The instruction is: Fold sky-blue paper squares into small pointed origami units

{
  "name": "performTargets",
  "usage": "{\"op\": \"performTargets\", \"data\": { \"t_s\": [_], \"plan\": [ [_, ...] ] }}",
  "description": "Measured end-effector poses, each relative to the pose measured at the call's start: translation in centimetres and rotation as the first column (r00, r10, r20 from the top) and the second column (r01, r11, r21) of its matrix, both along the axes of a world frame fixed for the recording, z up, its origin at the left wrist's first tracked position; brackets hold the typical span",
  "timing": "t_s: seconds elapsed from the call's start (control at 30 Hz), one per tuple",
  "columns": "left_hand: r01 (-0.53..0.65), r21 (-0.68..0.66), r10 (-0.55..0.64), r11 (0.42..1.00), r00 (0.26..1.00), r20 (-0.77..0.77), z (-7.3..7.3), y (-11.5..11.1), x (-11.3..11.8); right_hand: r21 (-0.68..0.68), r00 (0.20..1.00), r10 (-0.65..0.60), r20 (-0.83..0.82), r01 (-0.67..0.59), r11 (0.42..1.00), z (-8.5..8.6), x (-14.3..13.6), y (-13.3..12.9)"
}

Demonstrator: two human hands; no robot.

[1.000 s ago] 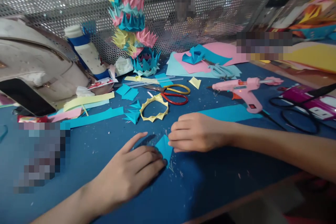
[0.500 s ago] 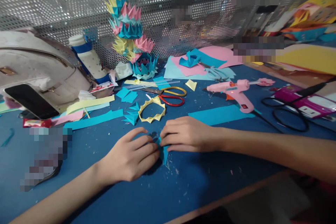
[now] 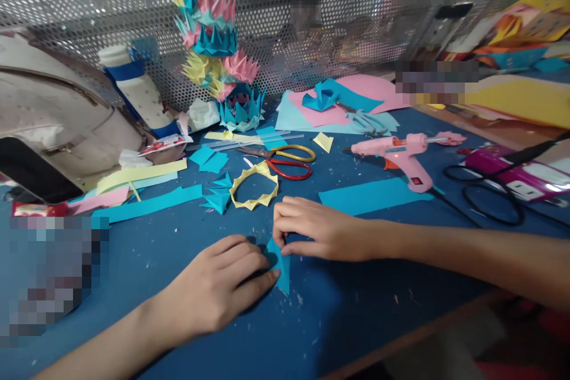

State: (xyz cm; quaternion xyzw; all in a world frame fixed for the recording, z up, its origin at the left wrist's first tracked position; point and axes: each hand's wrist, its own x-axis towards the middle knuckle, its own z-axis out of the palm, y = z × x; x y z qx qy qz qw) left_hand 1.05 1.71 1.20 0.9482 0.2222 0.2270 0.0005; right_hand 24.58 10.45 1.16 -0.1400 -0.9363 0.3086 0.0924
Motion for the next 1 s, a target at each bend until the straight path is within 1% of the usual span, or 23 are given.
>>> {"op": "performTargets", "data": {
  "t_s": [0.1,0.27,0.43,0.57,0.83,1.0],
  "plan": [
    [0.006,-0.029,-0.007,1.0,1.0,-0.016,-0.1,-0.3,-0.3,0.012,1.0,0.012,-0.008,-0.012,1.0,-0.4,0.1,-0.1],
    [0.015,-0.014,-0.016,1.0,0.999,-0.033,-0.4,-0.6,-0.5,0.072,0.999,-0.028,-0.026,0.029,0.997,-0.9,-0.1,-0.4],
    [-0.03,-0.01,0.029,0.999,0.997,-0.078,-0.5,-1.0,-0.6,0.085,0.998,-0.049,-0.031,0.051,0.995,-0.8,-0.2,-0.8],
    [-0.037,-0.016,0.035,0.999,0.992,-0.118,-0.6,-1.2,-0.6,0.086,0.997,-0.072,-0.029,0.075,0.993,-0.8,-0.3,-0.9],
    [-0.046,-0.001,0.045,0.999,0.985,-0.166,-0.4,-1.2,-0.2,0.118,0.997,-0.073,-0.023,0.075,0.99,-0.9,-0.4,-1.0],
    [-0.05,-0.027,0.042,0.998,0.973,-0.227,-0.1,-1.6,-0.4,0.093,0.995,-0.095,-0.008,0.095,0.991,-0.9,-0.3,-0.9]
  ]
}}
